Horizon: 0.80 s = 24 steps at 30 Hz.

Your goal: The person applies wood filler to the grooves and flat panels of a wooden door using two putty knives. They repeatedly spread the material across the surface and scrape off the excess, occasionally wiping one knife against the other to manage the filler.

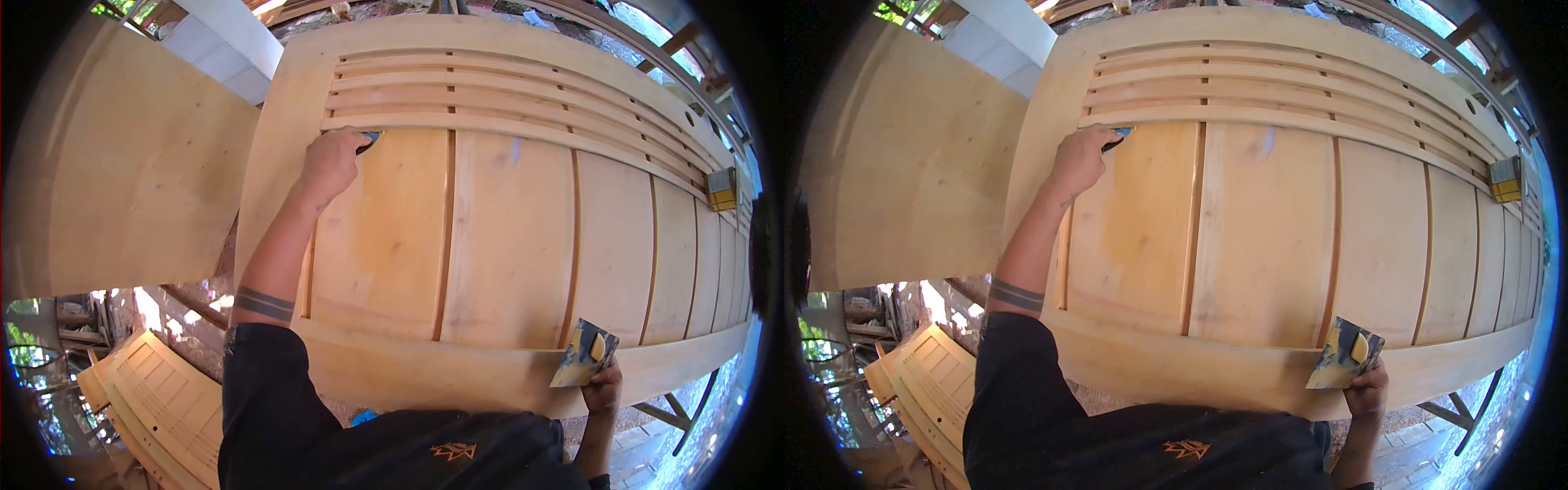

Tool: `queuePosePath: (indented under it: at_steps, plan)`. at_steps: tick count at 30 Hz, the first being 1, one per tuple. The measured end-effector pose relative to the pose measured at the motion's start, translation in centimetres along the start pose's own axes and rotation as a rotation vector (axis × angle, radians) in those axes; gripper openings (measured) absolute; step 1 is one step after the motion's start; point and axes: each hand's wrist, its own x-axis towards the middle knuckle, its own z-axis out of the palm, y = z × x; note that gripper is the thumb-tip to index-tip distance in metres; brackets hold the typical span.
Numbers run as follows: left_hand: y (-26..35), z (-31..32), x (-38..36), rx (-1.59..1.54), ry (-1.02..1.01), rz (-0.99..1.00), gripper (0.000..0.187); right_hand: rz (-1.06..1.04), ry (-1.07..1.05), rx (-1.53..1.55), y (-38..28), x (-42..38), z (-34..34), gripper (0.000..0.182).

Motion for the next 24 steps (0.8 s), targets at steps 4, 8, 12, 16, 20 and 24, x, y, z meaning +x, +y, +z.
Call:
queuePosePath:
  at_steps: [4, 8, 12, 16, 20, 24]
  plan:
    - [0.9, 2.1, -5.3, -0.061, 0.134, 0.021, 0.041, -0.008, -0.003, 0.004, -0.1, 0.3, -1.4, 0.066]
    - [3.3, 2.3, -12.7, 0.037, 0.122, 0.021, 0.044, -0.022, -0.067, 0.024, 0.1, 0.6, -2.3, 0.068]
    - [6.7, 0.5, -18.6, 0.015, -0.046, -0.024, 0.048, -0.057, -0.03, 0.069, 0.6, 0.6, -2.8, 0.068]
    - [6.0, -5.4, -17.9, -0.258, -0.367, -0.15, 0.05, -0.075, -0.06, 0.078, 0.5, 0.3, -1.9, 0.067]
    - [5.9, -9.6, -11.7, -0.937, -0.185, -0.442, 0.043, -0.043, -0.043, 0.066, 0.4, -0.1, -1.1, 0.064]
    - [7.0, -10.3, -8.8, -1.436, -0.124, -0.523, 0.044, -0.043, -0.065, 0.122, 0.4, -0.2, -0.7, 0.066]
